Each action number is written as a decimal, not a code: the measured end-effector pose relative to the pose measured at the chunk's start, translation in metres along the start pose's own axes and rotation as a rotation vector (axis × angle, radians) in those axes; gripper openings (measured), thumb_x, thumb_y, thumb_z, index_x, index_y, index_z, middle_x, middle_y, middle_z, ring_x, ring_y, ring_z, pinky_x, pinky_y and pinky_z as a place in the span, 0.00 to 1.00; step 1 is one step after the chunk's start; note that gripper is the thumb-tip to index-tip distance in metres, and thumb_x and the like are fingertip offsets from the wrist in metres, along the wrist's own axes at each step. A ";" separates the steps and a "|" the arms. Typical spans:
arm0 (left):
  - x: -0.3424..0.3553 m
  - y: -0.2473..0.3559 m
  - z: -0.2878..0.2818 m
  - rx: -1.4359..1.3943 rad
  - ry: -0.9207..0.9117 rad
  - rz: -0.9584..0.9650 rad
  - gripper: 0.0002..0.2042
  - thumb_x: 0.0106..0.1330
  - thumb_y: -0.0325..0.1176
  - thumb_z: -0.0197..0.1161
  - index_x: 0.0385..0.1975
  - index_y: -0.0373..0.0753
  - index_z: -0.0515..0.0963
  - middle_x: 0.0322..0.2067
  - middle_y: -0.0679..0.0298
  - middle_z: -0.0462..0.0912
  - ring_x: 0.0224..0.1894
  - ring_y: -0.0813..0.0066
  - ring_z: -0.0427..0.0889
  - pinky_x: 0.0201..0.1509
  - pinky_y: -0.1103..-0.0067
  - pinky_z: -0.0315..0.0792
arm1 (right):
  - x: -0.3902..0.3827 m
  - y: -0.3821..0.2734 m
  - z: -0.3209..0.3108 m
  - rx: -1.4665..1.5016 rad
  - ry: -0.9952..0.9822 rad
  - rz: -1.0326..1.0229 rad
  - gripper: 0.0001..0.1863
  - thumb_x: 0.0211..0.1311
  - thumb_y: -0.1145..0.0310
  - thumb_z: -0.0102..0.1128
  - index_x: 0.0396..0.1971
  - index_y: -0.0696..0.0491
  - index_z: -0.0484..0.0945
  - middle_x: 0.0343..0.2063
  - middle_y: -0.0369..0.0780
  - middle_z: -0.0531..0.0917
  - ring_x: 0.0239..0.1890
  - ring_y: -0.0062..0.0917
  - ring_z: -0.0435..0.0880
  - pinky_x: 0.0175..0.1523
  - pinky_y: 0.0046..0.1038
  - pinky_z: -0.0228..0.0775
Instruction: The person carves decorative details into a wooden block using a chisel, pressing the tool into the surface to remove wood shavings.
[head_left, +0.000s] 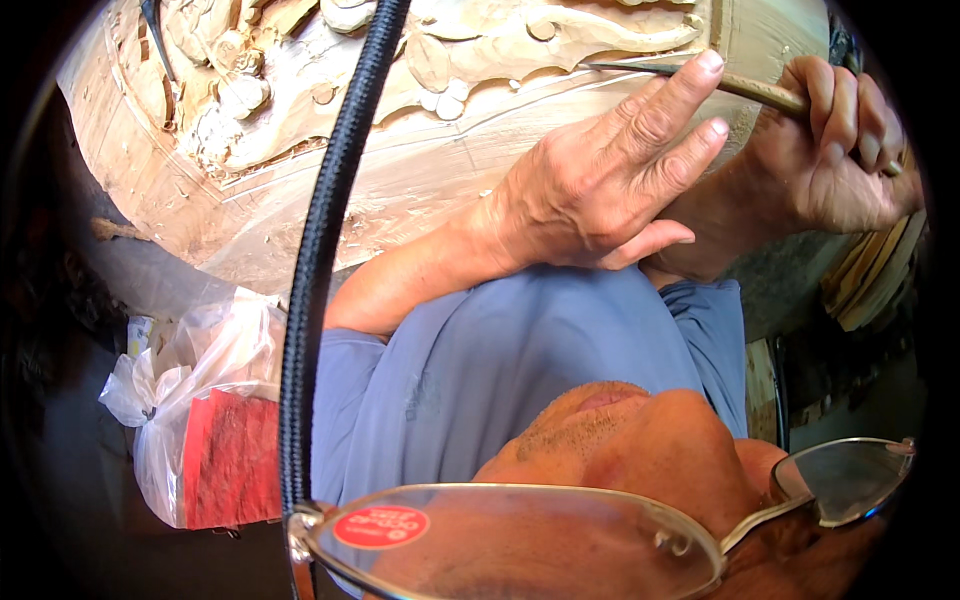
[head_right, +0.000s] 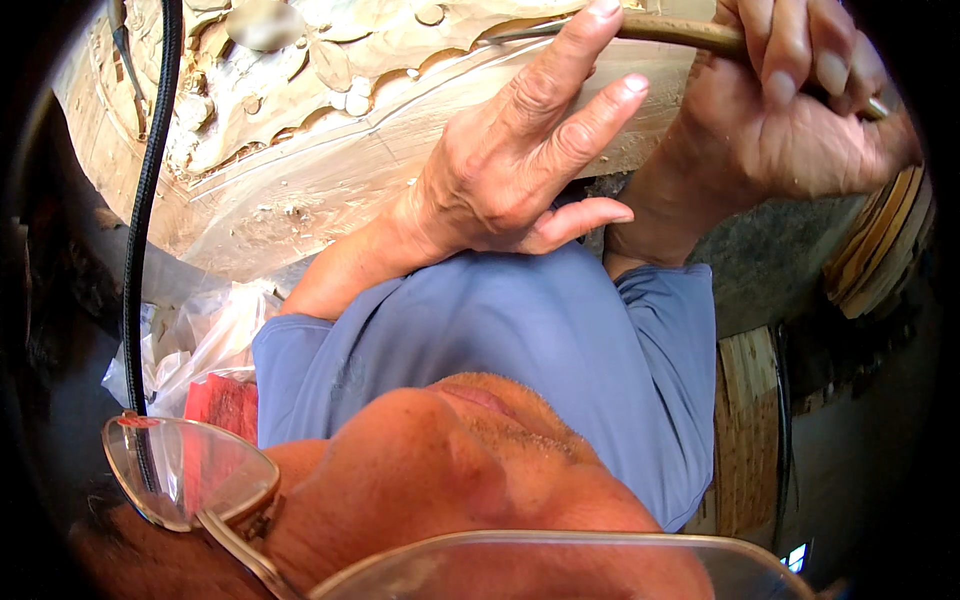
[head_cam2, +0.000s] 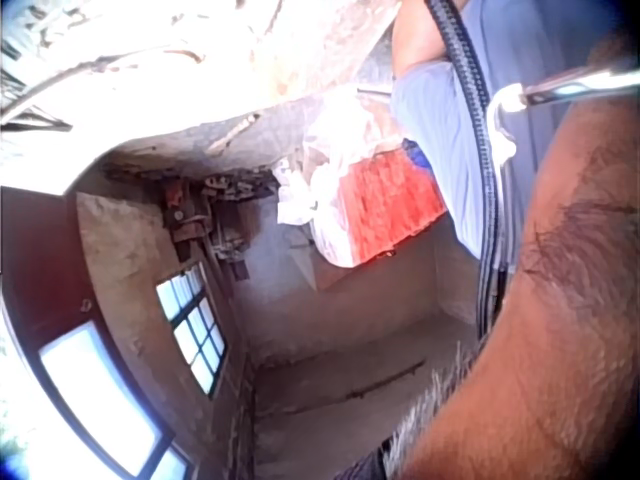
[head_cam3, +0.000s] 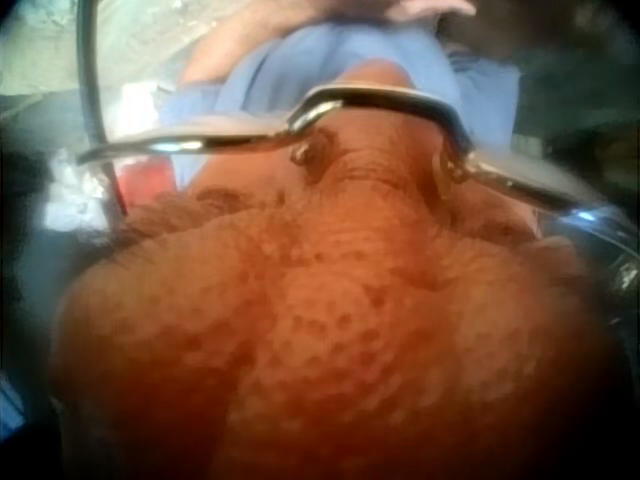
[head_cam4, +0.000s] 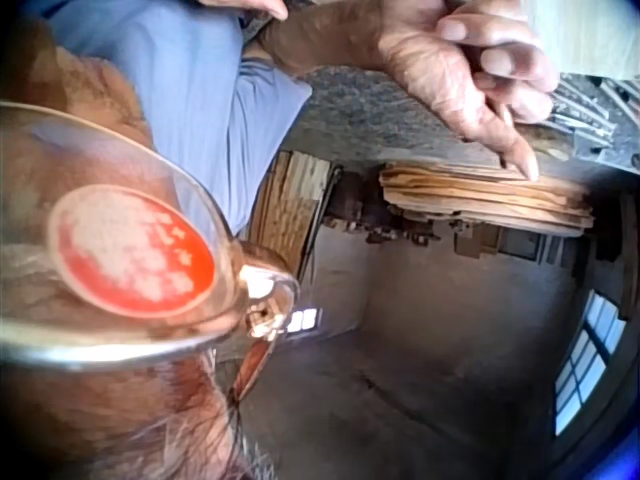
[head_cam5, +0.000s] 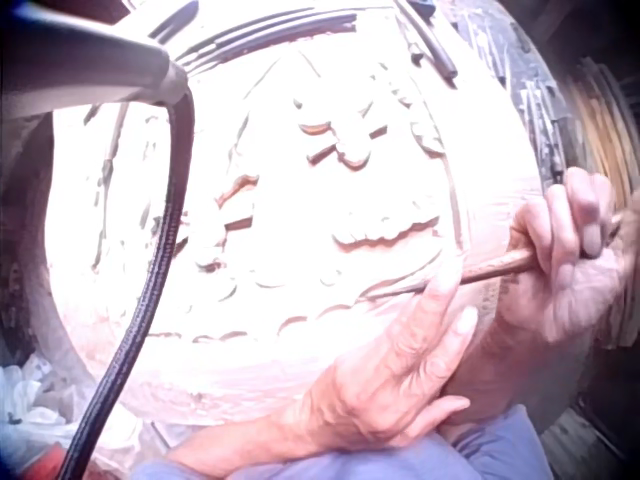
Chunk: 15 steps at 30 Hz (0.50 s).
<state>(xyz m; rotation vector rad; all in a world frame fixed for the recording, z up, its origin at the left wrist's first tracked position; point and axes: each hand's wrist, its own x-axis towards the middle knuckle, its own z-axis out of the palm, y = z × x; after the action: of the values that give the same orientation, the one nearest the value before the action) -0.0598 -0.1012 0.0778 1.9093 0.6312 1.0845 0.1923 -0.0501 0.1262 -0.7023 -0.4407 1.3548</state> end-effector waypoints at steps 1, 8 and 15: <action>0.000 0.000 -0.001 0.015 -0.011 -0.005 0.44 0.46 0.42 0.77 0.65 0.29 0.70 0.72 0.32 0.58 0.67 0.37 0.73 0.65 0.64 0.77 | 0.003 0.001 0.000 0.013 0.024 0.012 0.21 0.57 0.57 0.62 0.09 0.43 0.65 0.13 0.28 0.70 0.12 0.16 0.63 0.25 0.22 0.53; 0.001 -0.002 -0.006 0.034 -0.018 -0.018 0.42 0.51 0.45 0.76 0.65 0.28 0.70 0.72 0.29 0.56 0.68 0.35 0.71 0.66 0.64 0.75 | 0.016 0.012 0.013 0.183 0.143 0.107 0.16 0.54 0.69 0.55 0.11 0.46 0.61 0.15 0.32 0.69 0.14 0.20 0.63 0.26 0.24 0.53; 0.000 -0.002 -0.004 0.032 -0.001 -0.024 0.43 0.51 0.46 0.77 0.66 0.29 0.70 0.72 0.29 0.56 0.68 0.33 0.71 0.65 0.62 0.76 | 0.010 0.041 0.036 0.125 0.005 -0.088 0.28 0.81 0.47 0.46 0.22 0.51 0.65 0.18 0.34 0.64 0.12 0.16 0.55 0.22 0.24 0.51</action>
<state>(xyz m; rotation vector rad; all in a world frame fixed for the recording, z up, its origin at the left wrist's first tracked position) -0.0631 -0.0984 0.0770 1.9248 0.6724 1.0641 0.1405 -0.0306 0.1227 -0.5766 -0.3758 1.2857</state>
